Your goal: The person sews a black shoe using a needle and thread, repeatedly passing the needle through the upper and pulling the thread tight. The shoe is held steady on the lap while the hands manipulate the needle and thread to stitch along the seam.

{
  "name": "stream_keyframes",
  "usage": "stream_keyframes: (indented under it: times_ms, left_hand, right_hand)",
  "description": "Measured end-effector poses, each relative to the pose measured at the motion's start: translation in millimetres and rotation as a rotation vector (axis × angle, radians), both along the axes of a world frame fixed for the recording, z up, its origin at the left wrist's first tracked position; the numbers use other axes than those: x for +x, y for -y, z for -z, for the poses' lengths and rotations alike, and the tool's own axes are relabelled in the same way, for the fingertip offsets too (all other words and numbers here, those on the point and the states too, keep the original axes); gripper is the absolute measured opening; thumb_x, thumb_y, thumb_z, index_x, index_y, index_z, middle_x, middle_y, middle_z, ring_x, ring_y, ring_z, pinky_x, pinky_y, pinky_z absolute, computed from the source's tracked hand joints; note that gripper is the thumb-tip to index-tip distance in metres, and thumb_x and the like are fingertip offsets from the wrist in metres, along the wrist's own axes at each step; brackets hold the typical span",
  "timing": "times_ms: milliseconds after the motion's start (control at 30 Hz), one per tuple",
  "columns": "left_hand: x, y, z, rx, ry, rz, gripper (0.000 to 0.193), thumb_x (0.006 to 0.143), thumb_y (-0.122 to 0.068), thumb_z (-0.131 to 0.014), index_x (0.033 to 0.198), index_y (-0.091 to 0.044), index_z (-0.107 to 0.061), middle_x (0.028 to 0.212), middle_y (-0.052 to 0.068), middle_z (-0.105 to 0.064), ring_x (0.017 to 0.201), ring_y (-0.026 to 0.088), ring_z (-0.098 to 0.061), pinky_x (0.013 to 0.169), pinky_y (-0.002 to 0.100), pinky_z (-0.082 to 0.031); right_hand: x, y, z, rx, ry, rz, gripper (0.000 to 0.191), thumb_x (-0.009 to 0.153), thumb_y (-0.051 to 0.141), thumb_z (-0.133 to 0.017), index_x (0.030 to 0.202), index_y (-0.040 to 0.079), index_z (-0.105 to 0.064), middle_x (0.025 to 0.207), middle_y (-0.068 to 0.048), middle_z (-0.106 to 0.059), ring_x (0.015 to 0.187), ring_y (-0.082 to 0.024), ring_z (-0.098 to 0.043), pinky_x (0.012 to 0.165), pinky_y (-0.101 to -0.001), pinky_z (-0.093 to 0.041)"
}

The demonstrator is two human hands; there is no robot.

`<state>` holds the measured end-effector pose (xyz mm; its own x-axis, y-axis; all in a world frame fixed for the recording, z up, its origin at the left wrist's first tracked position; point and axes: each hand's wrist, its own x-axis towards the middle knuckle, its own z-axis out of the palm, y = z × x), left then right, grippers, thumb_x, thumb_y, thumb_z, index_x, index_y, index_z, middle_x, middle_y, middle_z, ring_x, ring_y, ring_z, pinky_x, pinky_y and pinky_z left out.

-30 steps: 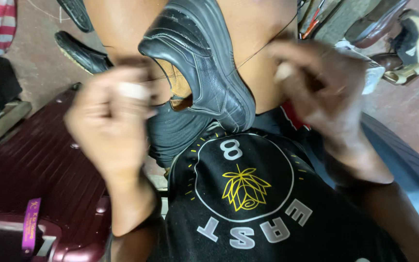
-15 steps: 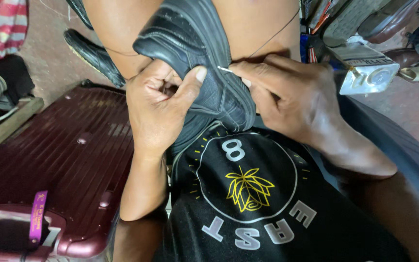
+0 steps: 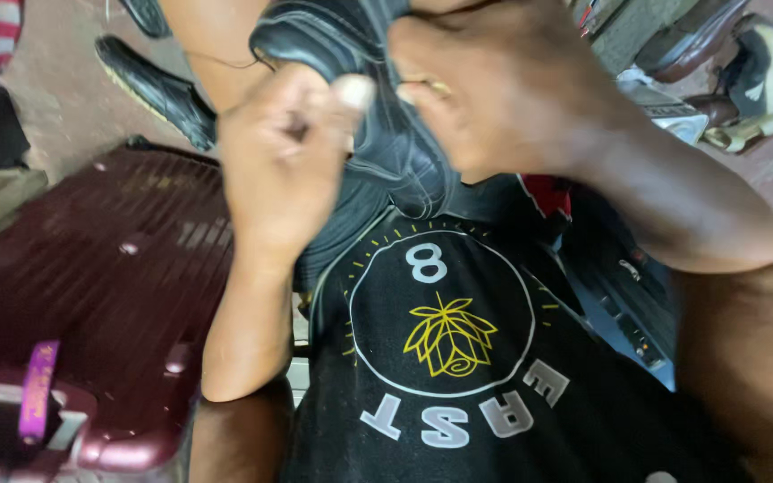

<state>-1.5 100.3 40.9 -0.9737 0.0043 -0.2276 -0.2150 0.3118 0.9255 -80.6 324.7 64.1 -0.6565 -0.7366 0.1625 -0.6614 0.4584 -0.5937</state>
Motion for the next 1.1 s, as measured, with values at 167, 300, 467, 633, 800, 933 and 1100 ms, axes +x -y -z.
stream_keyframes:
  times_ms: [167,300,467,633,800,933,1100]
  left_hand:
    - [40.0,100.4,22.7,0.102,0.079,-0.448,0.013,0.113,-0.015,-0.068,0.105,-0.004,-0.066,0.077,-0.002,-0.059,0.061,0.006,-0.048,0.053,0.021,-0.035]
    - [45.2,161.8,37.7,-0.994,-0.171,-0.368,0.027,0.114,-0.016,-0.071,0.093,-0.001,-0.063,0.079,0.003,-0.061,0.068,0.016,-0.052,0.061,0.032,-0.038]
    - [48.2,93.3,9.5,-0.686,-0.424,-0.084,0.014,0.116,-0.005,-0.053,0.112,-0.004,-0.066,0.101,0.010,-0.067,0.093,0.023,-0.063,0.083,0.038,-0.050]
    - [23.2,25.6,-7.8,-0.417,-0.240,0.365,0.009,0.103,-0.009,-0.069,0.106,0.000,-0.069,0.091,0.011,-0.068,0.087,0.028,-0.068,0.076,0.040,-0.053]
    - [18.2,31.9,-2.5,0.006,-0.171,0.113,0.009,0.110,-0.005,-0.066,0.101,-0.003,-0.066,0.091,0.010,-0.063,0.079,0.018,-0.060,0.072,0.032,-0.048]
    - [23.2,33.0,2.9,0.753,0.111,-0.317,0.018,0.106,-0.005,-0.057,0.090,-0.008,-0.062,0.079,0.005,-0.059,0.052,0.001,-0.046,0.049,0.019,-0.033]
    - [16.6,15.7,3.7,0.006,-0.036,0.028,0.022,0.118,-0.006,-0.050,0.102,0.001,-0.063,0.079,0.010,-0.060,0.066,0.022,-0.053,0.062,0.034,-0.042]
  right_hand:
    - [10.4,-30.0,14.7,-0.040,0.346,0.013,0.005,0.107,0.008,-0.067,0.105,0.003,-0.067,0.095,-0.008,-0.070,0.083,-0.021,-0.069,0.074,-0.0339,-0.052]
    - [21.9,-41.4,22.6,-0.089,0.248,0.056,0.006,0.109,0.007,-0.065,0.105,0.003,-0.068,0.096,-0.007,-0.070,0.087,-0.022,-0.069,0.081,-0.0353,-0.053]
    - [28.7,-37.4,24.5,-0.107,0.254,0.063,0.009,0.110,0.005,-0.060,0.109,0.003,-0.069,0.098,-0.007,-0.070,0.090,-0.022,-0.069,0.082,-0.0344,-0.052]
    - [34.9,-23.3,24.4,-0.090,0.227,0.089,0.011,0.111,0.012,-0.072,0.105,0.003,-0.070,0.095,-0.008,-0.070,0.085,-0.022,-0.068,0.078,-0.0354,-0.051]
    - [39.4,-17.5,31.2,-0.071,0.379,0.213,0.015,0.100,0.015,-0.079,0.097,0.003,-0.071,0.082,-0.007,-0.070,0.072,-0.021,-0.066,0.067,-0.0369,-0.049]
    - [39.7,-24.6,40.2,-0.202,0.173,0.078,0.010,0.107,0.012,-0.074,0.103,0.005,-0.067,0.100,-0.004,-0.069,0.092,-0.019,-0.065,0.083,-0.0328,-0.049]
    - [47.4,-30.9,44.8,-0.140,0.140,0.099,0.012,0.106,0.015,-0.074,0.105,0.005,-0.067,0.103,-0.004,-0.068,0.094,-0.022,-0.065,0.084,-0.0342,-0.049]
